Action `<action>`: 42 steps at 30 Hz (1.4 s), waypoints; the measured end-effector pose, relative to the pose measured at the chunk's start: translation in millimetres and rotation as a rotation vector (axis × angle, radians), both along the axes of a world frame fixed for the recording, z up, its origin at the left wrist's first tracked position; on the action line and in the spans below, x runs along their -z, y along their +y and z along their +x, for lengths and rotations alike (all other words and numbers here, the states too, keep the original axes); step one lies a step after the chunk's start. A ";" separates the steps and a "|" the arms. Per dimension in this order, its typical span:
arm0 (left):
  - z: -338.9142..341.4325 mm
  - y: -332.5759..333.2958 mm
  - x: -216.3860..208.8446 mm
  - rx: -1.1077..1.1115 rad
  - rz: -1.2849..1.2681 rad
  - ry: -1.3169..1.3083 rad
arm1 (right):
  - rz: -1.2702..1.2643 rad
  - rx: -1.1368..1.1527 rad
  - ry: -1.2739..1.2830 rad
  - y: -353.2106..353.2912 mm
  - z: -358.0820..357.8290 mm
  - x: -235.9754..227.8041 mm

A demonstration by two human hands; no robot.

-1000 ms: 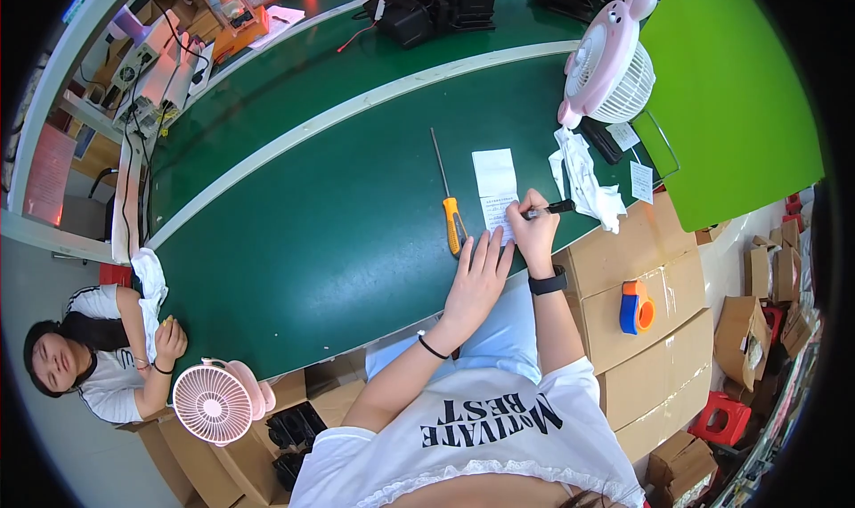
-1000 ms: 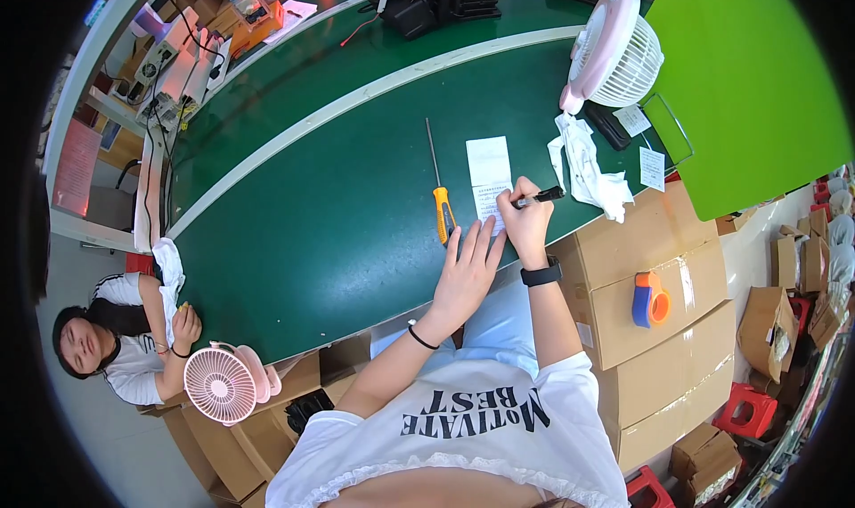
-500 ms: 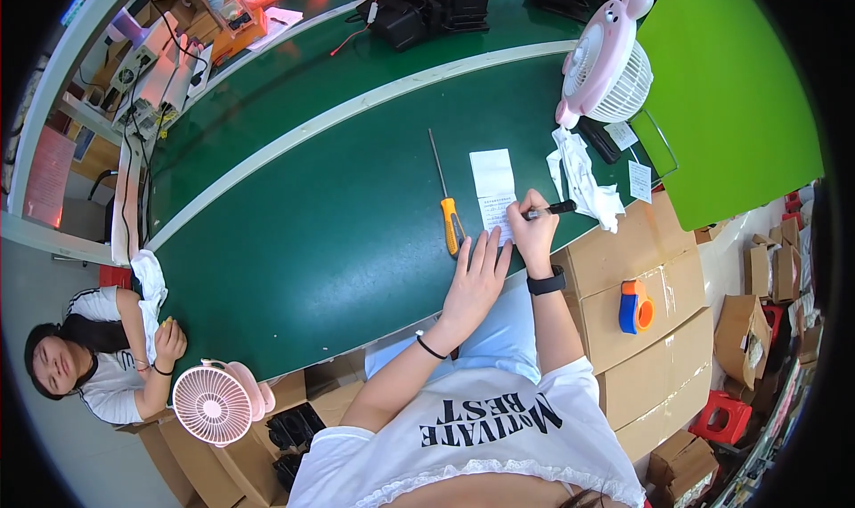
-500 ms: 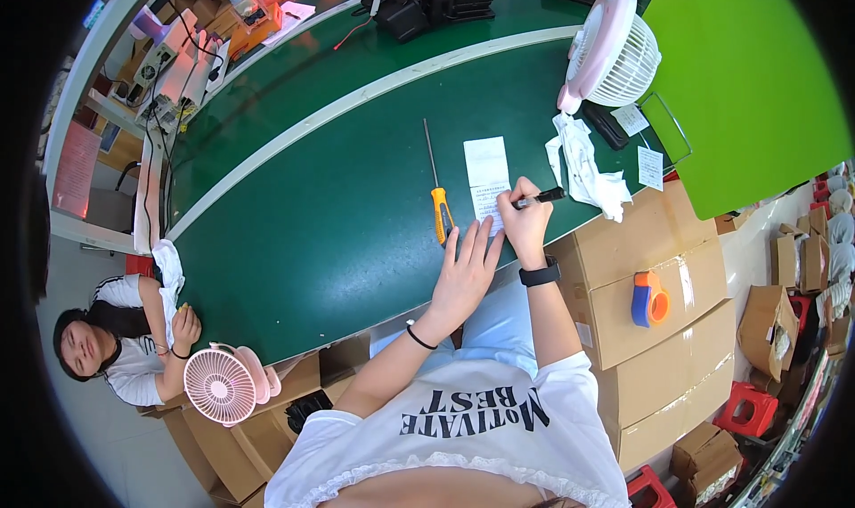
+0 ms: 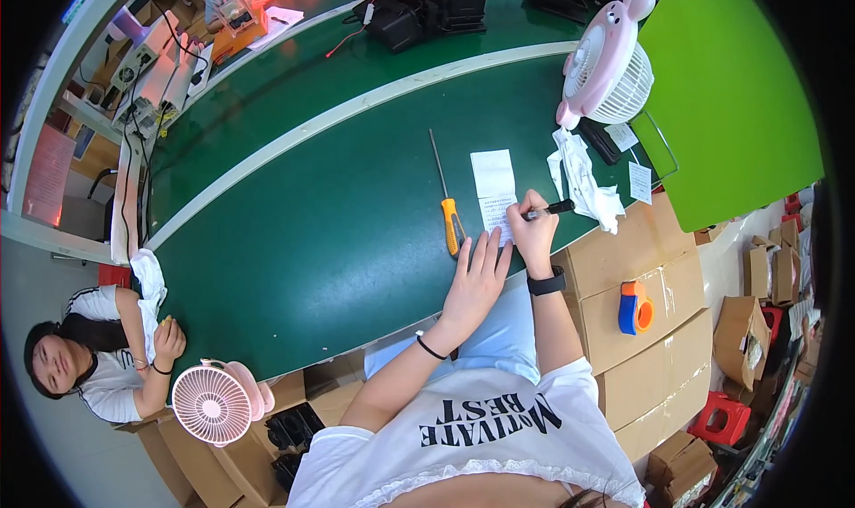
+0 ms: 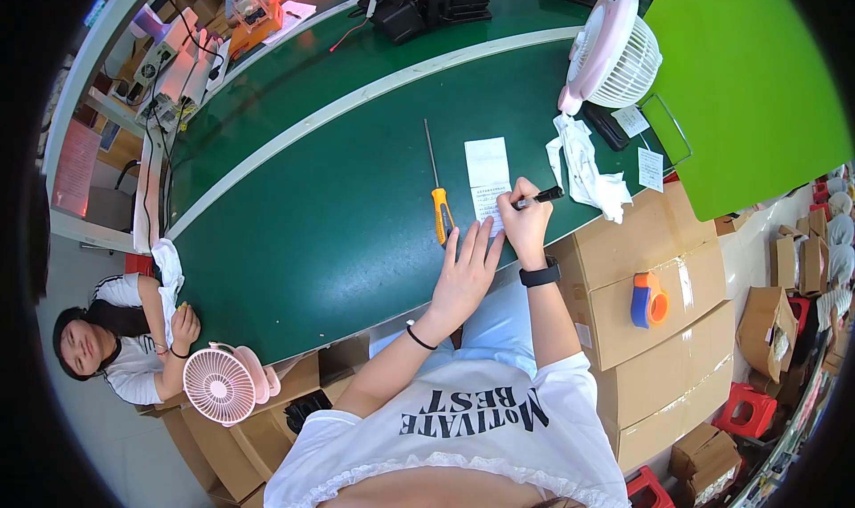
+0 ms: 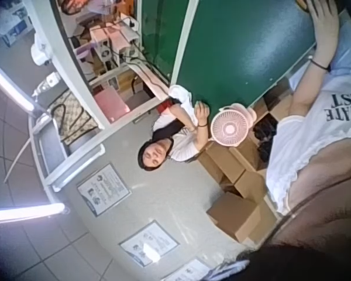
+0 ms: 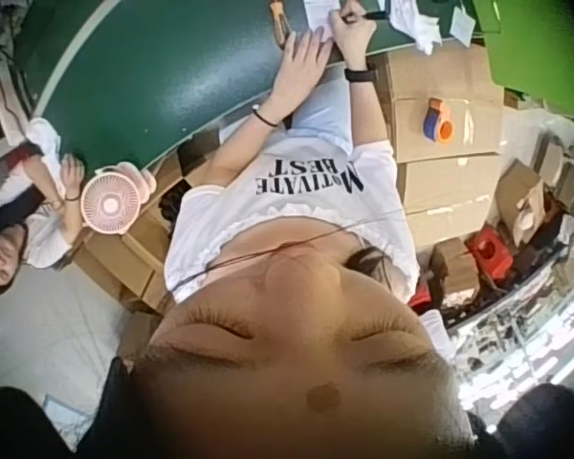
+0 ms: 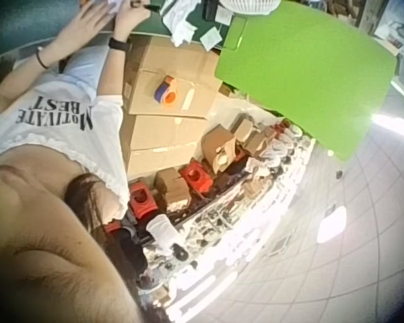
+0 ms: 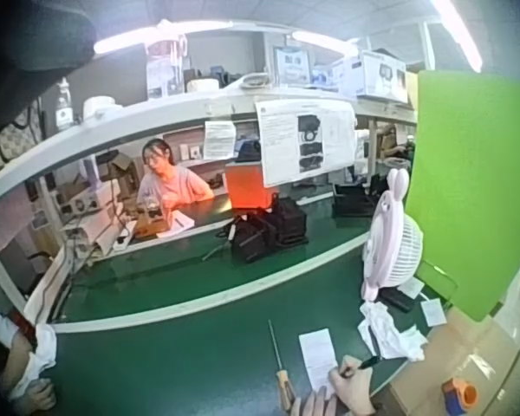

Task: Assemble internal components into a black plastic housing and secure them using a screwdriver.

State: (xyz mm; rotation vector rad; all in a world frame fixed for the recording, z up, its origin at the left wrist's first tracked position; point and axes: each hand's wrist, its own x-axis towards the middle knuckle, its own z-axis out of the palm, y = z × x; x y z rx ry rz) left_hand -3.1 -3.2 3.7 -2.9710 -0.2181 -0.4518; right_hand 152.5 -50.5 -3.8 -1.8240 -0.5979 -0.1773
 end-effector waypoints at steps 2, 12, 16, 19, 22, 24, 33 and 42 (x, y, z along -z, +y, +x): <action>0.0 -0.2 0.5 0.003 -0.005 -0.003 | 0.001 0.014 0.007 0.2 -0.2 0.1; 0.5 -0.3 1.1 0.001 -0.005 -0.008 | 0.016 0.012 -0.015 0.1 1.6 2.8; 0.2 0.2 1.7 0.000 -0.005 -0.007 | 0.005 0.017 0.006 0.5 1.4 2.0; 0.7 -0.2 1.4 0.000 -0.006 -0.007 | 0.009 0.046 -0.003 0.1 3.7 5.7; 1.3 0.0 2.4 -0.005 -0.001 0.000 | 0.033 0.006 -0.035 -0.3 4.5 5.8; 0.1 -0.4 2.7 -0.004 -0.020 0.007 | 0.058 0.030 0.013 -0.9 2.5 5.0; 1.3 -0.5 0.0 -0.002 -0.077 0.011 | -0.015 -0.027 0.091 -9.1 11.7 0.8; 2.8 -1.3 -0.1 -0.015 -0.072 -0.001 | -0.023 0.010 0.028 -6.7 5.0 1.6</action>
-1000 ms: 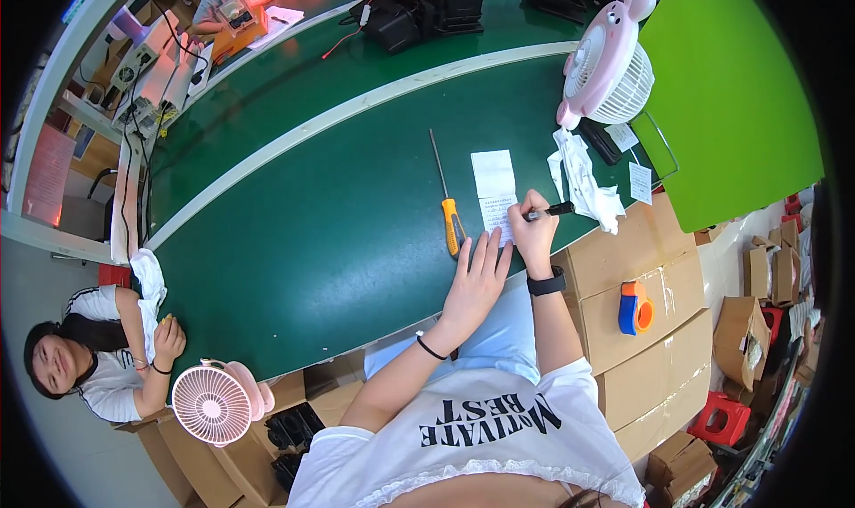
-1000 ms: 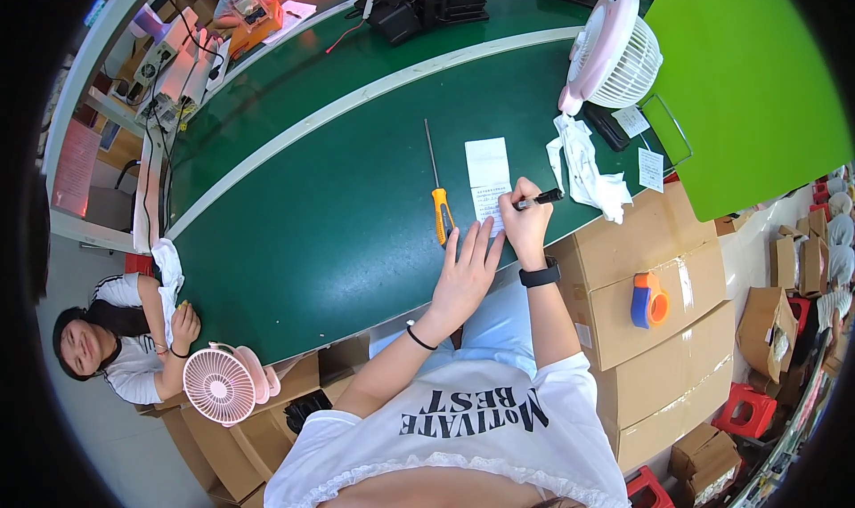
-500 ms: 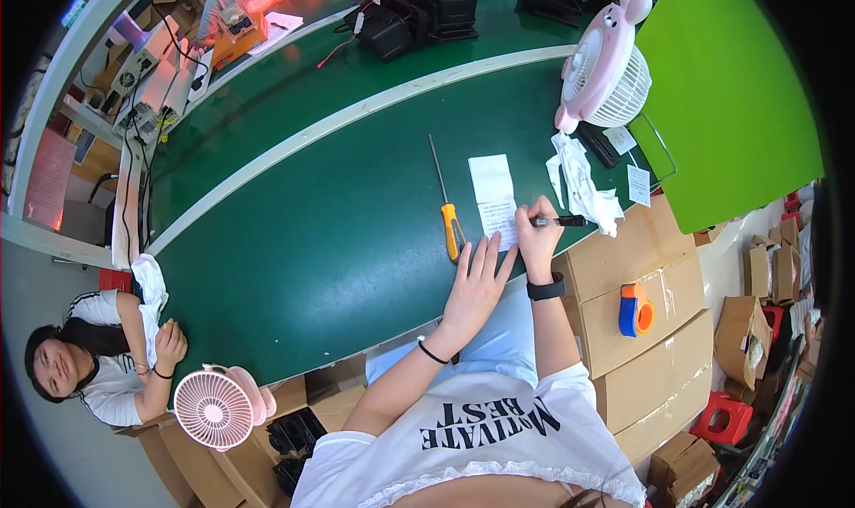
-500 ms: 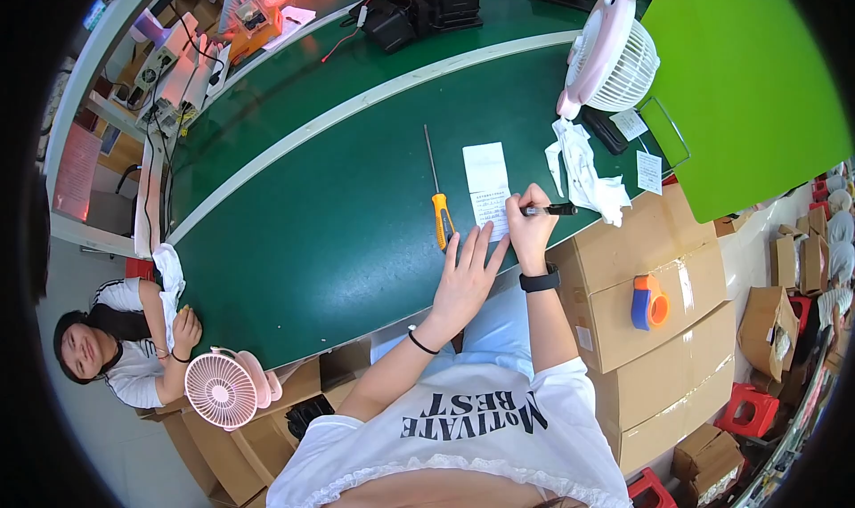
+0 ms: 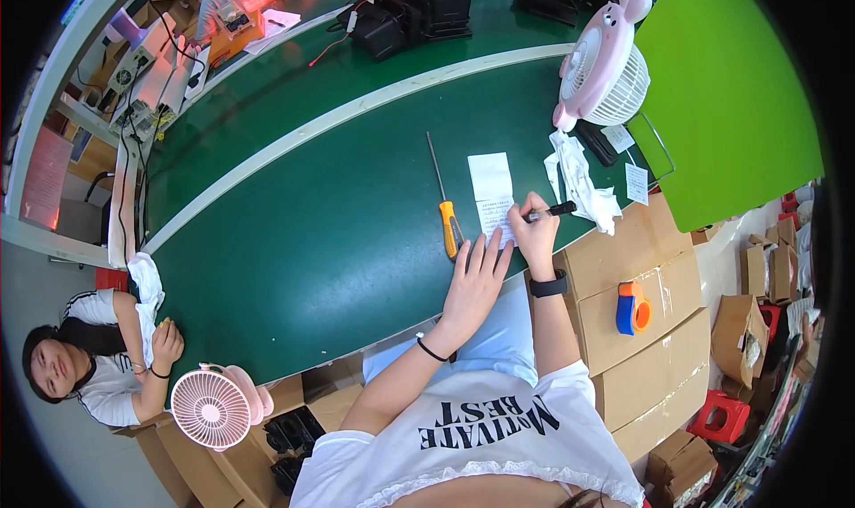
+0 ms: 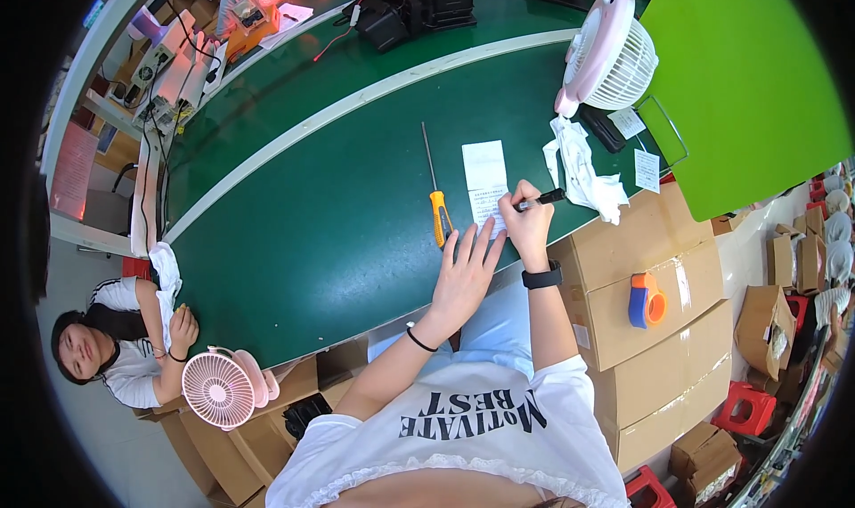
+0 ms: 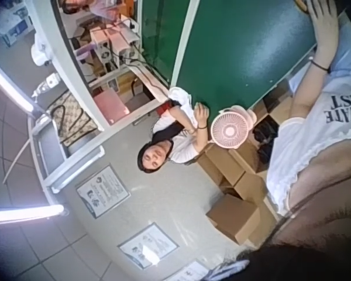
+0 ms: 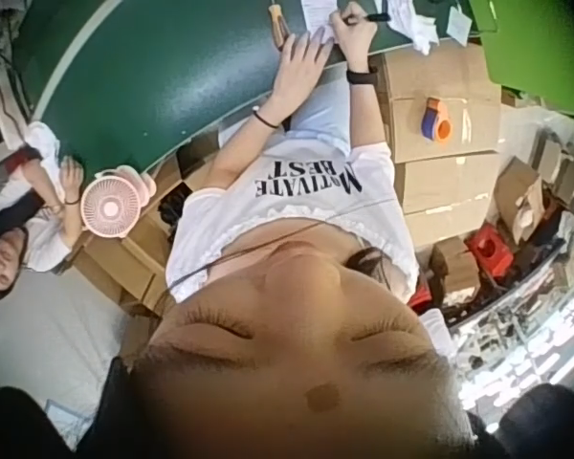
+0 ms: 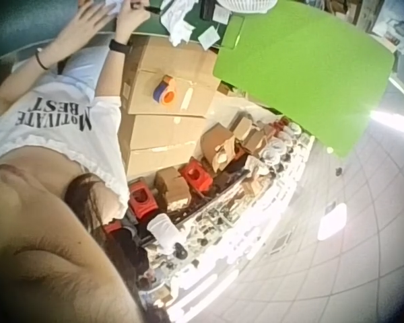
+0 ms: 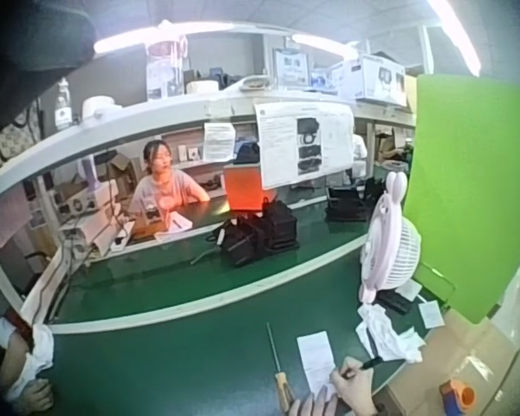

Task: Assemble internal components into a black plastic housing and secure them using a screwdriver.

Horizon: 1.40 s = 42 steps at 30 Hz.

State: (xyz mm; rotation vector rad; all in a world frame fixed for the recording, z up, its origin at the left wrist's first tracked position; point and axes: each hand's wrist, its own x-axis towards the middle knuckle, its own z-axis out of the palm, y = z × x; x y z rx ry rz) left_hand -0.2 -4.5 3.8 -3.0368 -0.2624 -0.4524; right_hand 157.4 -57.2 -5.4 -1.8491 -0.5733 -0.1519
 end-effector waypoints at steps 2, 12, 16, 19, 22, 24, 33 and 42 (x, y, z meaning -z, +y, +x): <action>-0.1 0.1 0.4 0.000 0.002 -0.001 | 0.015 -0.002 -0.033 0.2 1.7 2.2; -0.5 0.1 1.6 -0.006 0.000 -0.004 | 0.023 0.018 -0.017 1.0 1.0 4.0; 0.4 -0.1 -0.6 0.004 -0.008 0.004 | 0.011 0.027 -0.023 -0.7 0.9 1.1; 0.7 0.2 1.9 0.003 -0.013 -0.006 | 0.014 0.021 -0.027 -0.1 1.5 3.4; -0.4 0.2 1.5 0.009 -0.016 -0.002 | 0.030 0.014 -0.026 0.3 1.3 4.7; 0.4 0.3 1.8 0.012 -0.022 -0.007 | 0.036 0.027 -0.026 0.5 0.8 3.5; -0.7 1.2 1.2 0.016 -0.018 -0.004 | 0.034 -0.002 -0.053 -0.2 2.9 8.1; -0.1 1.3 1.1 0.018 -0.015 -0.010 | 0.051 -0.022 -0.072 0.2 2.5 4.6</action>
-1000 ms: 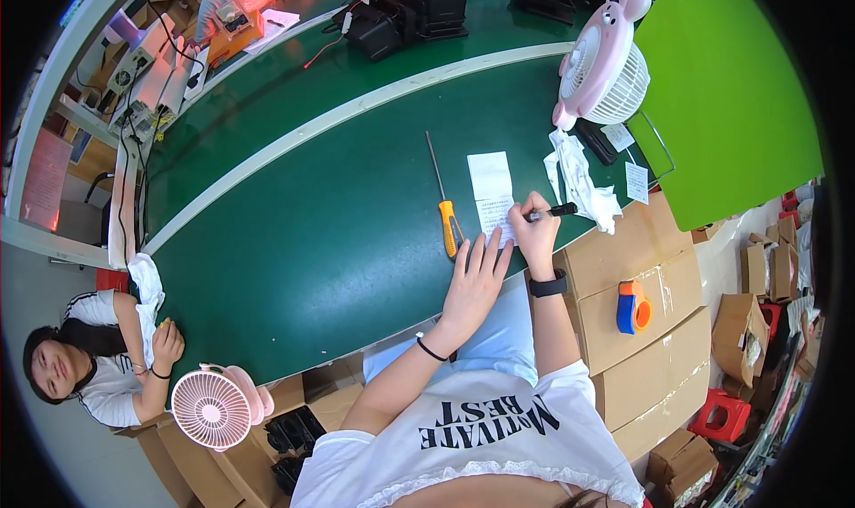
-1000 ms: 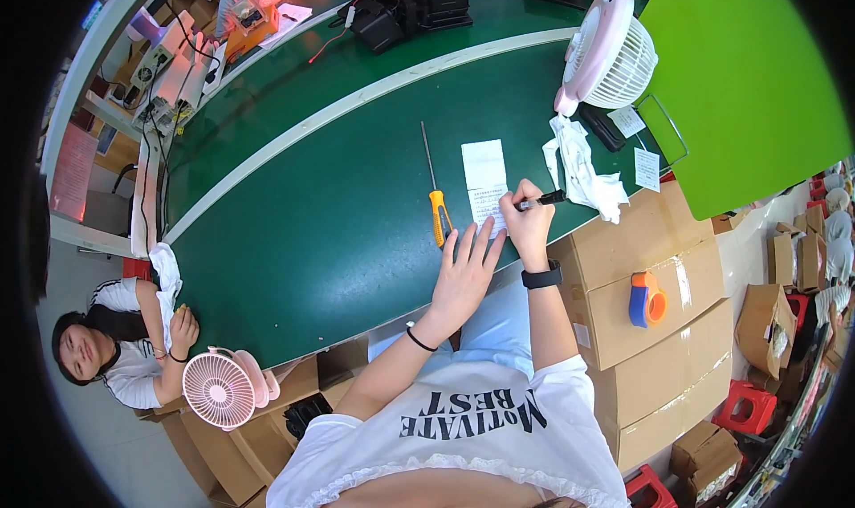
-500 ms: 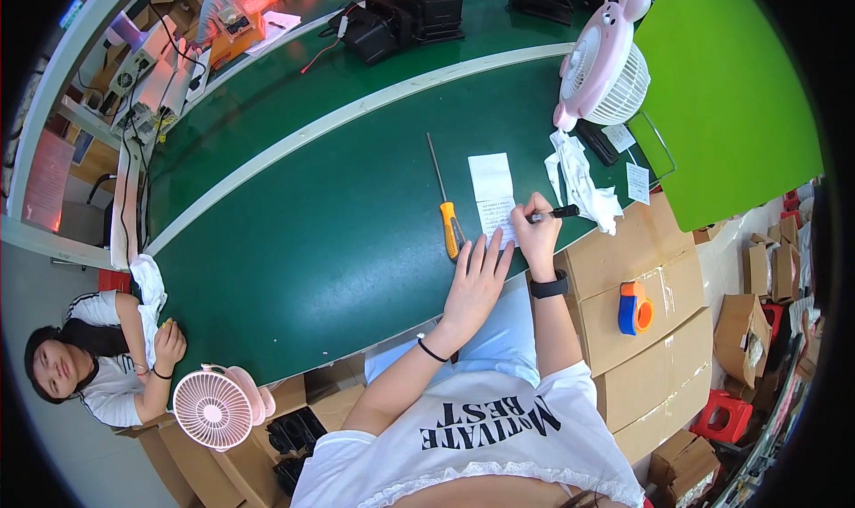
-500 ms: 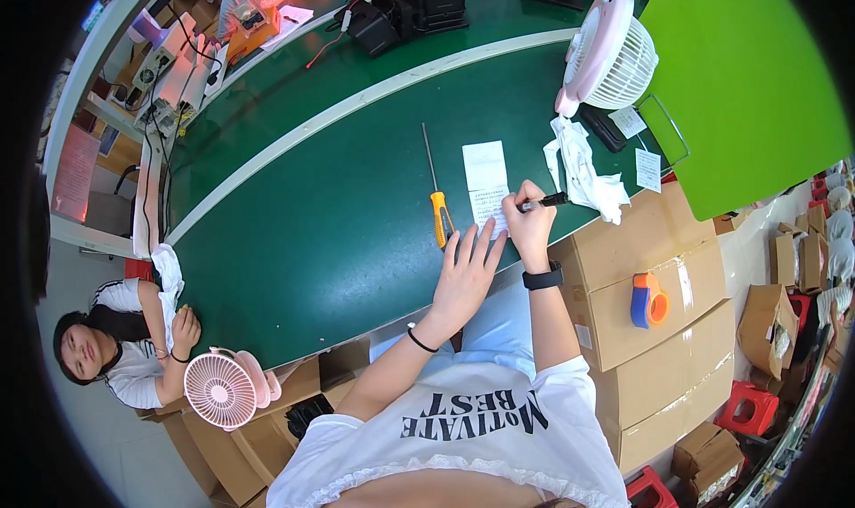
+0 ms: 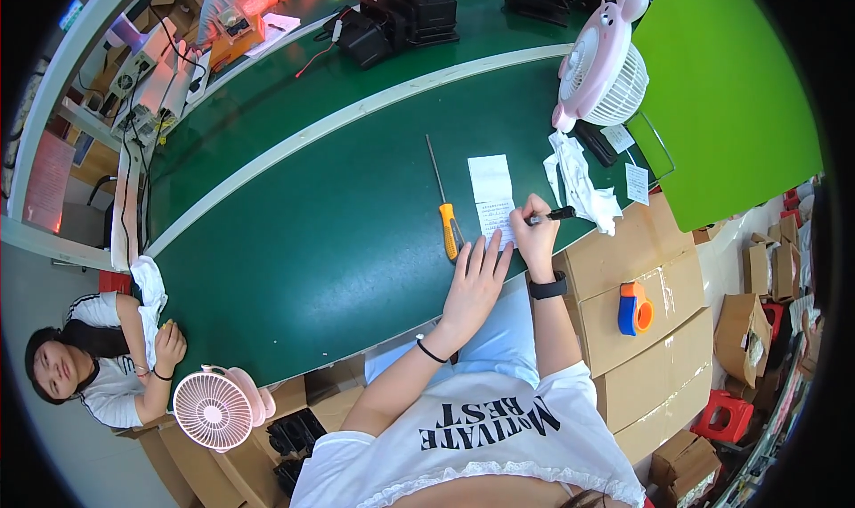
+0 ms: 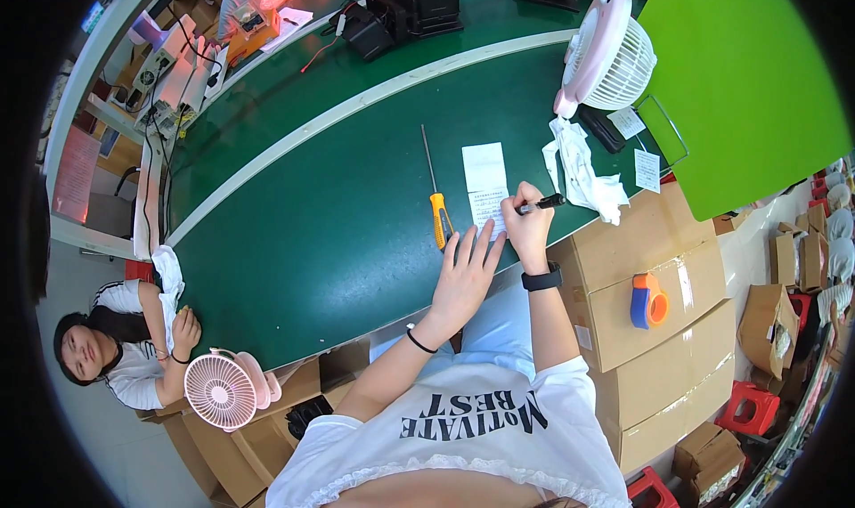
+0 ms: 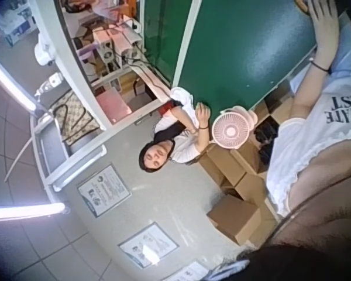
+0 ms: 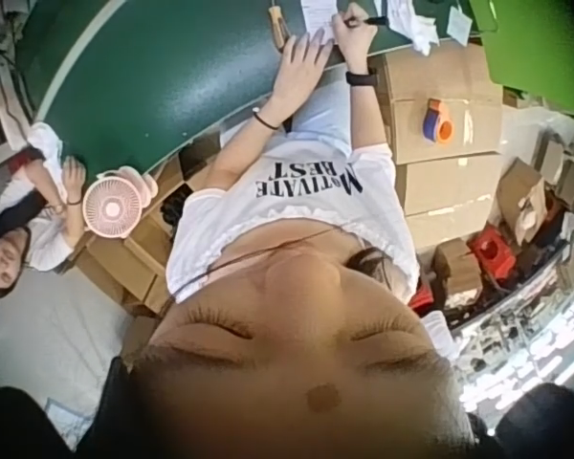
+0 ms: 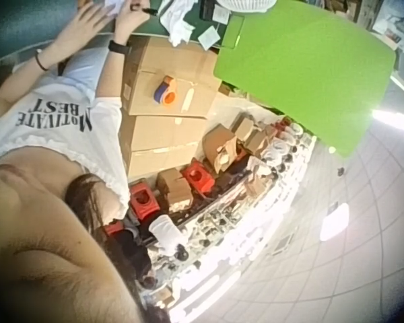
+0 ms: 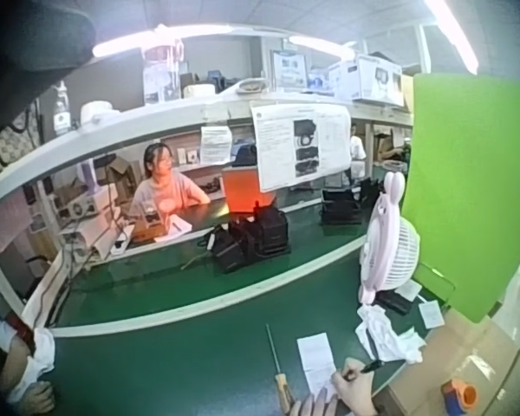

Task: Assemble internal components into a black plastic housing and secure them using a screwdriver.

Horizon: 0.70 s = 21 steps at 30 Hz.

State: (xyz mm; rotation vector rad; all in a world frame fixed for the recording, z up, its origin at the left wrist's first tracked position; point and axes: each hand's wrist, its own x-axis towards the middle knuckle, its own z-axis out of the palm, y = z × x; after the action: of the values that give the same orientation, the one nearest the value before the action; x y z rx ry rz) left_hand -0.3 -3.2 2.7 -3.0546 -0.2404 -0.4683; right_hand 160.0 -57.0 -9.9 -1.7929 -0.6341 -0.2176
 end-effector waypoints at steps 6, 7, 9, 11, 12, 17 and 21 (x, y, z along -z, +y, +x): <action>0.0 -0.8 -0.8 0.002 0.018 0.005 | -0.023 0.035 0.032 -2.3 0.3 2.9; -0.3 -0.4 -0.8 0.003 0.019 0.005 | -0.005 0.051 0.028 -2.2 0.0 3.0; -0.7 -0.3 -0.3 0.004 0.016 0.005 | 0.012 0.065 0.021 -2.2 -0.5 3.2; -1.1 0.0 -0.8 0.005 0.012 0.007 | 0.013 0.079 0.014 -2.2 -2.0 3.1; -1.1 0.3 -1.5 0.005 0.012 0.010 | 0.013 0.078 0.014 -1.7 -2.0 2.3; -0.9 0.9 -1.2 0.015 0.048 0.010 | 0.010 0.069 0.044 -0.1 -1.4 0.5; -0.4 1.5 -0.1 0.021 0.035 0.009 | -0.007 0.087 0.036 -1.7 -0.7 0.5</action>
State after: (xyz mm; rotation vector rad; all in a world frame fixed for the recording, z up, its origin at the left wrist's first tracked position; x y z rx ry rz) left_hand -0.7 -1.7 2.8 -3.0268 -0.1983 -0.4543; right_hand 159.3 -58.7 -10.4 -1.8293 -0.5330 -0.2418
